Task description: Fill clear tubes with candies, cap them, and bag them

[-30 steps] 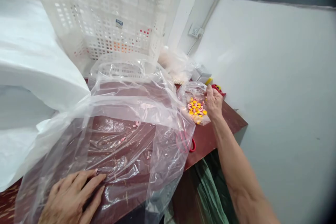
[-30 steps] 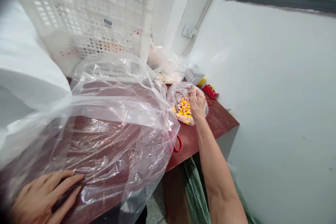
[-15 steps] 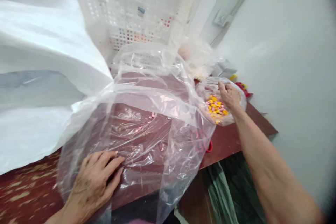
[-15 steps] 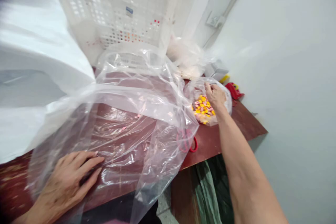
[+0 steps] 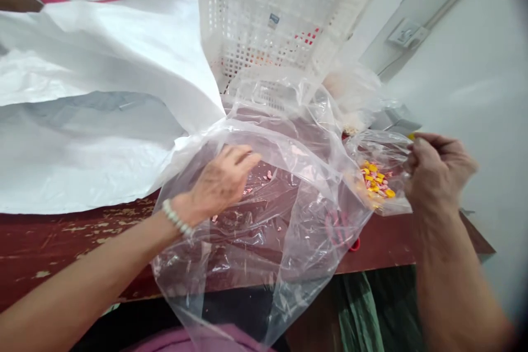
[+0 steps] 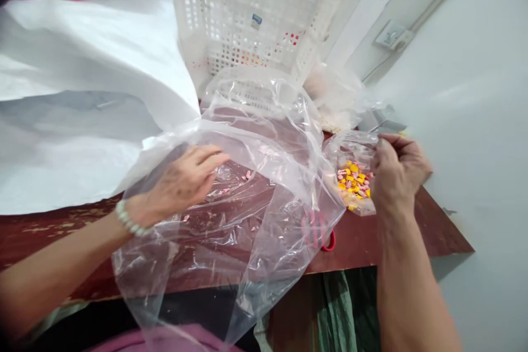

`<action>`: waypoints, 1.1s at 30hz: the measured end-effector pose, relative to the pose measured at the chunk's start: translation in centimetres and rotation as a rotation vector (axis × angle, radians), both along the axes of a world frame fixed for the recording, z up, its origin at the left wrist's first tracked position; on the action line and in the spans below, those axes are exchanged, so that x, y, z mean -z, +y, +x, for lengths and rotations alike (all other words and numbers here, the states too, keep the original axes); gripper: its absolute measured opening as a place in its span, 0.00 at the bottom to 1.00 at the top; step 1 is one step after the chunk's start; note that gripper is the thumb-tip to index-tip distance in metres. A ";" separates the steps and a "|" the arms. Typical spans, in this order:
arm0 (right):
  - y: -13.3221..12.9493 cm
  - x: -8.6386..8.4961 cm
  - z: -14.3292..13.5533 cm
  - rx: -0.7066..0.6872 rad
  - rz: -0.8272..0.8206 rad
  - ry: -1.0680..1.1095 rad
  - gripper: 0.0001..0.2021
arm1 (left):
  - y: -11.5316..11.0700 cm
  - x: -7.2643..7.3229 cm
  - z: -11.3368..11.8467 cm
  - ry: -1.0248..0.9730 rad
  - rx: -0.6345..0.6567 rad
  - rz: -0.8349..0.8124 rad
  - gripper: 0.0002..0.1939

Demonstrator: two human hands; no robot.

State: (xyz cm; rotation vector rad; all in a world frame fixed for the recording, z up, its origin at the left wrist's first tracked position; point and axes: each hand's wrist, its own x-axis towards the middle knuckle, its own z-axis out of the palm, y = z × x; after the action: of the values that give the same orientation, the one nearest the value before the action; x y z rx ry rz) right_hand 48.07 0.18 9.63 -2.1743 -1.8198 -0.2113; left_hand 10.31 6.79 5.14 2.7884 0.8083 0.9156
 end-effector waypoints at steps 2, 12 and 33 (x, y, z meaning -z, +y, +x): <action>1.2 1.6 -5.3 -0.095 -0.057 -0.021 0.22 | 2.9 -0.6 2.1 0.103 0.068 0.040 0.23; 6.9 8.7 -18.7 -0.314 -0.374 -0.110 0.22 | 8.2 0.0 2.7 0.147 0.078 0.057 0.28; 7.3 9.4 -18.1 -0.279 -0.346 0.136 0.07 | 2.8 5.8 2.2 0.414 -0.019 -0.120 0.08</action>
State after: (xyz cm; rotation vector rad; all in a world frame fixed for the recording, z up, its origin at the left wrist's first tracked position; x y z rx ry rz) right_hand 29.98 7.52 0.20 -2.0451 -2.1784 0.3261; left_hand 12.54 9.63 -0.69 2.9023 0.9024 0.2760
